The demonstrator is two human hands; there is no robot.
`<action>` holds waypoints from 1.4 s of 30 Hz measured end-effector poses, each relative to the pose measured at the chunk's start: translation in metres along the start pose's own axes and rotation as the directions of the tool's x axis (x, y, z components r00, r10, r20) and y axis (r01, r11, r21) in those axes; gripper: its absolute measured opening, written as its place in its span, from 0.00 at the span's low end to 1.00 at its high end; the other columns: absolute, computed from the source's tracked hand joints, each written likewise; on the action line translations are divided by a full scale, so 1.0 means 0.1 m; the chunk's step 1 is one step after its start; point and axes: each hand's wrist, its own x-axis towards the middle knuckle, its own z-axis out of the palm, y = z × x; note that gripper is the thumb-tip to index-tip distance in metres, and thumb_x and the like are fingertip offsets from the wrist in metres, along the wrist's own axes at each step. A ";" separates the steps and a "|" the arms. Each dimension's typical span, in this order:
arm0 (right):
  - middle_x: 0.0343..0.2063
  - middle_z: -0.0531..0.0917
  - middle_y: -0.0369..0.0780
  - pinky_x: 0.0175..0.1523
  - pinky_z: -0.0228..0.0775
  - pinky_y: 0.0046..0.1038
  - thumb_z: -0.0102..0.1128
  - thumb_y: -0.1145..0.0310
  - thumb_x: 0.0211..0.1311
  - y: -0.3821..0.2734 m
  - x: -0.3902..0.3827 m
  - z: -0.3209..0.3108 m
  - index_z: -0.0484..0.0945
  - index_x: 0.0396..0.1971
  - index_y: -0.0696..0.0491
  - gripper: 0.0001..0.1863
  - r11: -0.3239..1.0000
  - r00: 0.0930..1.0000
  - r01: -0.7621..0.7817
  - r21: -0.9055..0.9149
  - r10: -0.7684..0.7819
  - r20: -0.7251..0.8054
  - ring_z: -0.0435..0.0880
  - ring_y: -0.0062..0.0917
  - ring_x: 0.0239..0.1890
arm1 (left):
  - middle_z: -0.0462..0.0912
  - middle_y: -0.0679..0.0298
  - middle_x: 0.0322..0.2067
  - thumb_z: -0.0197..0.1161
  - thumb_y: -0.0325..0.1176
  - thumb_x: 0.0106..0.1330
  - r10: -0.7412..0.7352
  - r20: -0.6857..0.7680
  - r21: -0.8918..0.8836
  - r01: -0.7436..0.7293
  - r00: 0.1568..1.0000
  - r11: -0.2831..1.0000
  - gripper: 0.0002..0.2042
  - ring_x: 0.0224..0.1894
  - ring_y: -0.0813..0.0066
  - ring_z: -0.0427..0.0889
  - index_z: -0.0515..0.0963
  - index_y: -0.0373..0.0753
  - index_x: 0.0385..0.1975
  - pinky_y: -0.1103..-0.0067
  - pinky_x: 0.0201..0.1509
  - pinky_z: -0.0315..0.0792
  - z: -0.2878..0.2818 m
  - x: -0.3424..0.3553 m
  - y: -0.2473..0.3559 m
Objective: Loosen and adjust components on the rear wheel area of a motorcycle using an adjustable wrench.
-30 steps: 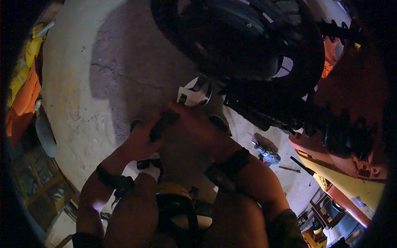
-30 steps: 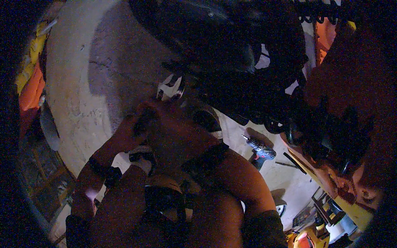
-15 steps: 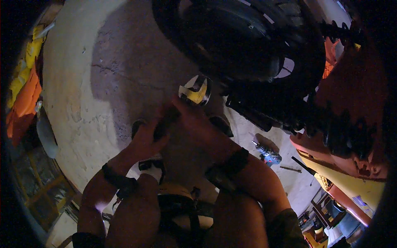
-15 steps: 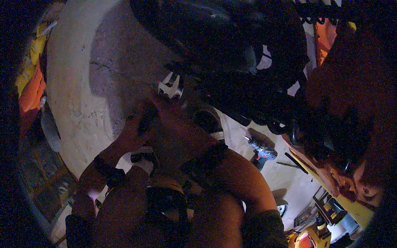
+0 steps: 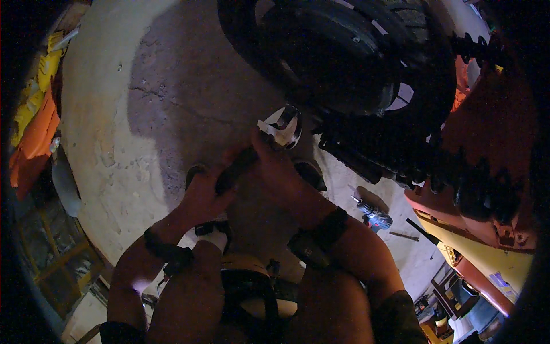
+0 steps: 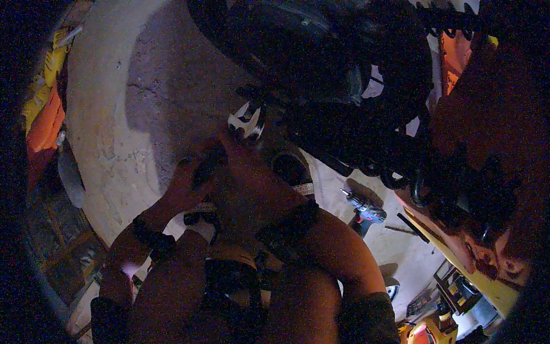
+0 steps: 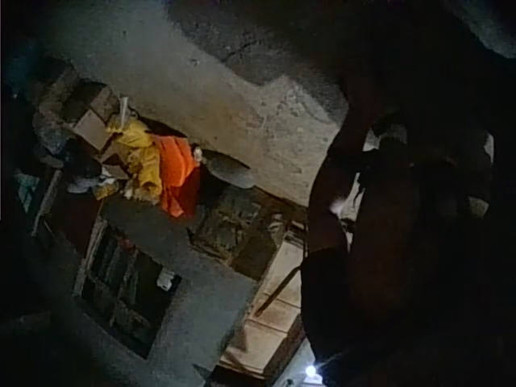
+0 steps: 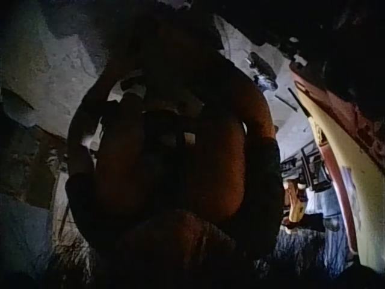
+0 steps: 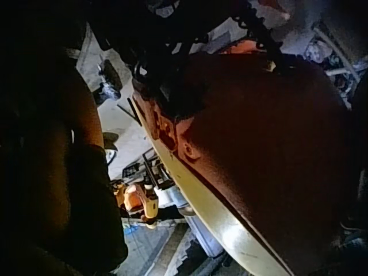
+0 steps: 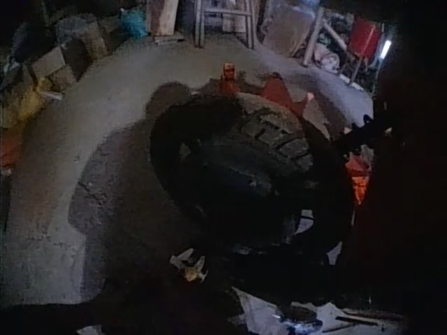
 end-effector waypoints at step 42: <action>0.39 0.83 0.39 0.50 0.70 0.30 0.52 0.64 0.67 0.16 -0.02 -0.13 0.79 0.43 0.55 0.13 0.999 0.980 -0.040 -0.035 0.046 0.191 0.80 0.25 0.42 | 0.77 0.57 0.17 0.62 0.43 0.63 -0.205 0.131 -0.182 0.227 0.970 0.957 0.17 0.21 0.72 0.77 0.78 0.32 0.39 0.72 0.26 0.69 0.05 -0.12 -0.07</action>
